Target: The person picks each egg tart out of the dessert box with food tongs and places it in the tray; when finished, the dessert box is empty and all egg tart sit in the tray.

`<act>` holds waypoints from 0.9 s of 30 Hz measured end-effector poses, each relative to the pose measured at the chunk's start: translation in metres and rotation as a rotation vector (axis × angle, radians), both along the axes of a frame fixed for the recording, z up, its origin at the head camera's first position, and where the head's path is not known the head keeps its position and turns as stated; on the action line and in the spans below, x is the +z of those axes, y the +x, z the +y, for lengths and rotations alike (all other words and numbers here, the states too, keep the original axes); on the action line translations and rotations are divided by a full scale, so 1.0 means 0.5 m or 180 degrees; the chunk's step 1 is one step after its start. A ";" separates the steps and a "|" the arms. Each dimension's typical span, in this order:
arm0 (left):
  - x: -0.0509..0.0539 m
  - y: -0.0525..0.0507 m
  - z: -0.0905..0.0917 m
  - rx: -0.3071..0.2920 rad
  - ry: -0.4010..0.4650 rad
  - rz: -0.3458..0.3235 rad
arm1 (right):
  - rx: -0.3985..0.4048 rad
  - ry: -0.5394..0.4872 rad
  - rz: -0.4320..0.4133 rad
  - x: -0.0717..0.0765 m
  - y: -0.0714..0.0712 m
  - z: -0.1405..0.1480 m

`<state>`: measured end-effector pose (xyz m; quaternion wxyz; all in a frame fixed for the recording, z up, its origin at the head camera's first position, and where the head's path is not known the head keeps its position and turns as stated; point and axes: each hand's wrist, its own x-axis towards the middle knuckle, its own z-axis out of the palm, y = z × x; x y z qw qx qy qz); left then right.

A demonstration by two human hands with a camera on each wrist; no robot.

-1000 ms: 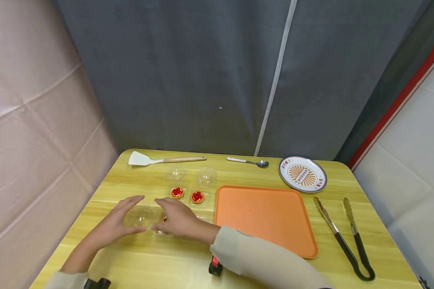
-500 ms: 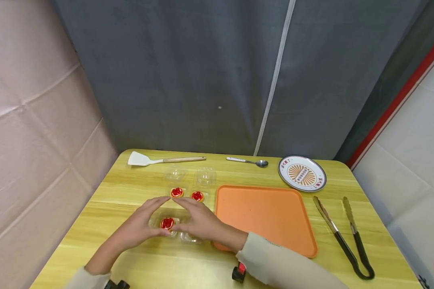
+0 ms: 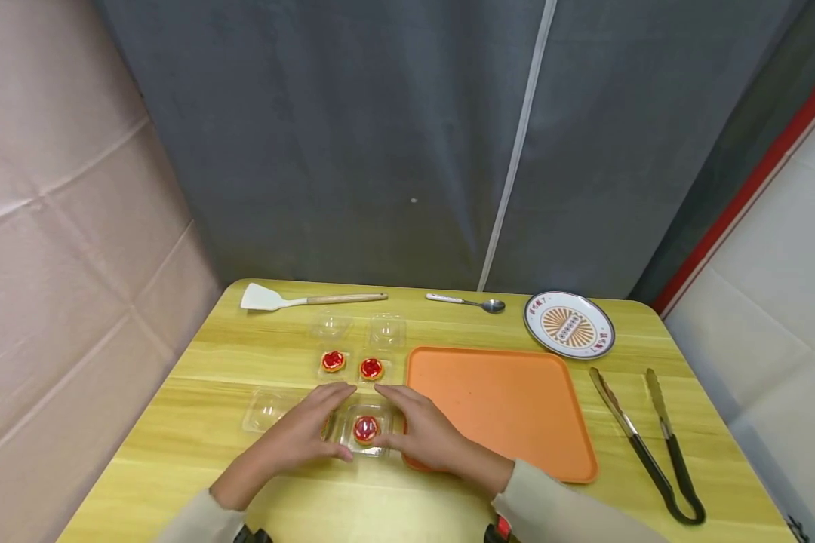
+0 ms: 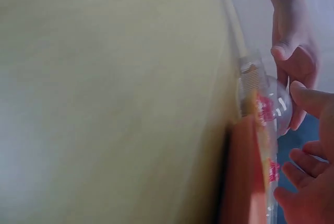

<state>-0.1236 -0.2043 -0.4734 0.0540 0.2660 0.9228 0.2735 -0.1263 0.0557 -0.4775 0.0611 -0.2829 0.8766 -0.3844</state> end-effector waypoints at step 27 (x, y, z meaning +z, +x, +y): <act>-0.039 0.007 0.008 -0.0131 -0.0264 0.0230 | 0.0092 0.0553 0.0288 -0.057 0.009 0.009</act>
